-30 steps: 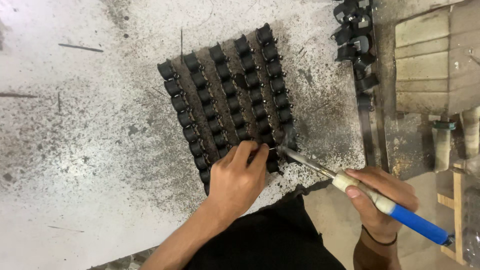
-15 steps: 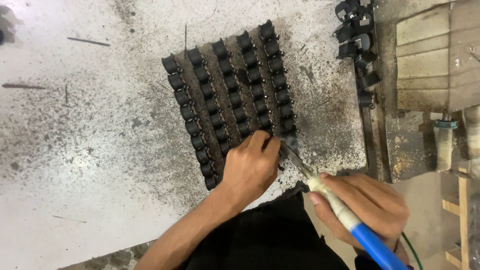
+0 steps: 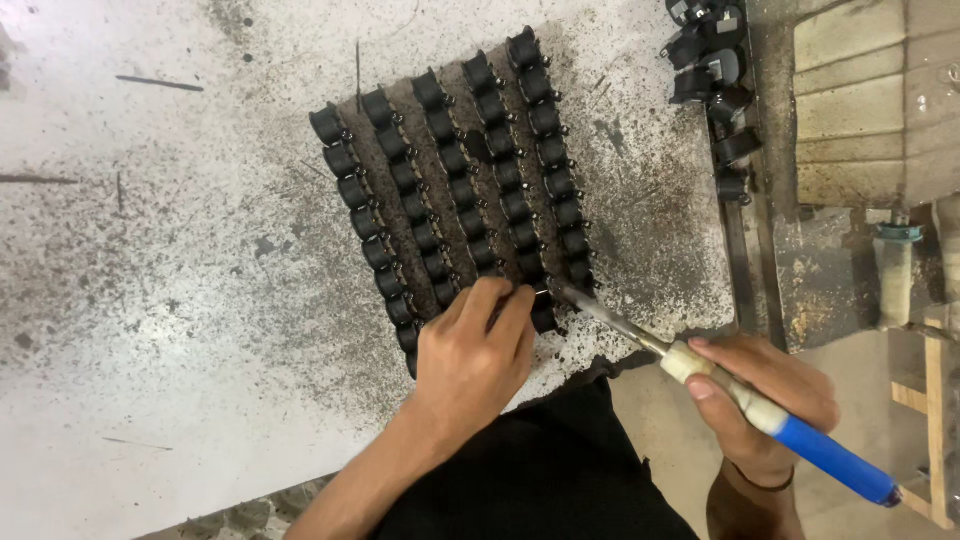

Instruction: The person arranges black plastic electrical components into rows on a workbench, then uses a soldering iron to solder wire leads onto the terminals of each component one at a time, working through the arranged batch.

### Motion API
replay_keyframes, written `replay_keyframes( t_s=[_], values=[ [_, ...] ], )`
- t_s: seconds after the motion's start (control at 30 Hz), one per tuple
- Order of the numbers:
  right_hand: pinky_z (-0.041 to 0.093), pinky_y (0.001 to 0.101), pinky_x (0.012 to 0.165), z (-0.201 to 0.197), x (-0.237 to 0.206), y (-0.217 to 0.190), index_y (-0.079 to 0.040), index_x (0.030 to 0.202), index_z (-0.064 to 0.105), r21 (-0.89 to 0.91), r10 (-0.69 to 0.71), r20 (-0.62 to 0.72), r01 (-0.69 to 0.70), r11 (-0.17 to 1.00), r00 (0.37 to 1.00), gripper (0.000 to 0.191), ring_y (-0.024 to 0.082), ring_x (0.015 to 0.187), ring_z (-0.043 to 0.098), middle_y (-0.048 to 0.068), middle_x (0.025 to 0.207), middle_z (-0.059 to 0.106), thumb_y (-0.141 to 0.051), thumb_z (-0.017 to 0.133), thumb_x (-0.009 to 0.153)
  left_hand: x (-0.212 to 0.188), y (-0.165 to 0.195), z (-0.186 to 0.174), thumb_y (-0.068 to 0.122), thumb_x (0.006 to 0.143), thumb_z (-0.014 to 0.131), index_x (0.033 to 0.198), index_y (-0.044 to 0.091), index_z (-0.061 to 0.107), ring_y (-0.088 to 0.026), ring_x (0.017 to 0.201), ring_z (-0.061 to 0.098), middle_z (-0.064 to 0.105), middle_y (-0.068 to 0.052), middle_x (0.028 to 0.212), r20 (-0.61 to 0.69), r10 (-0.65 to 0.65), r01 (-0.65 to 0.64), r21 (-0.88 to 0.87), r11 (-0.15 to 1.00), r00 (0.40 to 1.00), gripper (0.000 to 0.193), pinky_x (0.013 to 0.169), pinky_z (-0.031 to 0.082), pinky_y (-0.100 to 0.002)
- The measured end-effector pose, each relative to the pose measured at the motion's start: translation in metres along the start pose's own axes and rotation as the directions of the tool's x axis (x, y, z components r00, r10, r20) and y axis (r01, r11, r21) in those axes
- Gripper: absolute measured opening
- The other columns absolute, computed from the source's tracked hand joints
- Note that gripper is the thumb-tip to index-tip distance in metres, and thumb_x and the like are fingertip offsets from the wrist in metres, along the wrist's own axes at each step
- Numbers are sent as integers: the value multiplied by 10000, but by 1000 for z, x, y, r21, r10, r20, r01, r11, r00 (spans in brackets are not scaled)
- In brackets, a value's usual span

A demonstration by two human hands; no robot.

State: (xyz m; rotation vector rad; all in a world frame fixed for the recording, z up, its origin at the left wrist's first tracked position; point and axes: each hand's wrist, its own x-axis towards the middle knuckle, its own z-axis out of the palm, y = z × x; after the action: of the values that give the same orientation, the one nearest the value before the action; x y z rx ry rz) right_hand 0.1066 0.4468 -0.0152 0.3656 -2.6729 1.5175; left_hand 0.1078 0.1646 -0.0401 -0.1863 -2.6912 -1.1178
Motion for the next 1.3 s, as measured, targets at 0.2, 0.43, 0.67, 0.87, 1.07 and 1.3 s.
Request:
replay_keyframes(
  t_s=[0.2,0.43,0.67,0.87,1.07,1.3],
  values=[
    [574,251,680,-2,-1,-13,62,1071,708,9,-11,-1,11,1000,1000,316,223,749,744,189,879,731,-154,793,856,-12,0,3,23,760,757,1060,-11,707,-244,837,688,635,-109,1017,50,7,-5,-40,999,999,307,621,578,-343],
    [565,246,604,3,6,-25,76,1046,703,-40,-32,33,33,999,999,311,221,690,733,188,848,723,-132,785,830,-11,3,16,1,789,732,1045,-11,707,-235,833,688,628,-106,1005,76,22,-21,-16,1000,997,257,612,581,-344],
    [572,289,550,13,25,-51,53,963,703,-239,-321,204,365,900,925,234,235,662,728,176,836,730,-89,799,803,-9,4,23,2,780,716,1037,-26,698,-278,863,688,635,-138,997,83,26,-21,-56,998,996,259,635,583,-372],
    [545,223,513,-6,22,-27,1,985,721,-63,-312,163,325,944,936,214,132,604,712,160,839,774,-101,769,803,7,21,-18,-24,880,776,1041,-22,680,-243,753,677,621,-118,987,-106,-14,5,-85,996,994,187,630,572,-338],
    [549,261,656,-7,-25,-5,65,1085,695,6,26,-74,-26,1000,997,284,224,722,730,207,910,738,-106,750,865,-13,19,-32,-40,819,764,1119,-13,724,-194,753,687,609,-103,1009,-60,64,-66,-47,997,996,303,572,552,-302],
    [559,267,673,-8,-43,-16,78,1084,695,20,-19,-70,21,1000,997,296,223,709,721,178,854,716,-106,764,863,-38,13,8,-10,812,743,1078,1,722,-223,811,675,636,-80,1027,17,51,-50,-49,998,999,267,614,568,-336]
  ],
)
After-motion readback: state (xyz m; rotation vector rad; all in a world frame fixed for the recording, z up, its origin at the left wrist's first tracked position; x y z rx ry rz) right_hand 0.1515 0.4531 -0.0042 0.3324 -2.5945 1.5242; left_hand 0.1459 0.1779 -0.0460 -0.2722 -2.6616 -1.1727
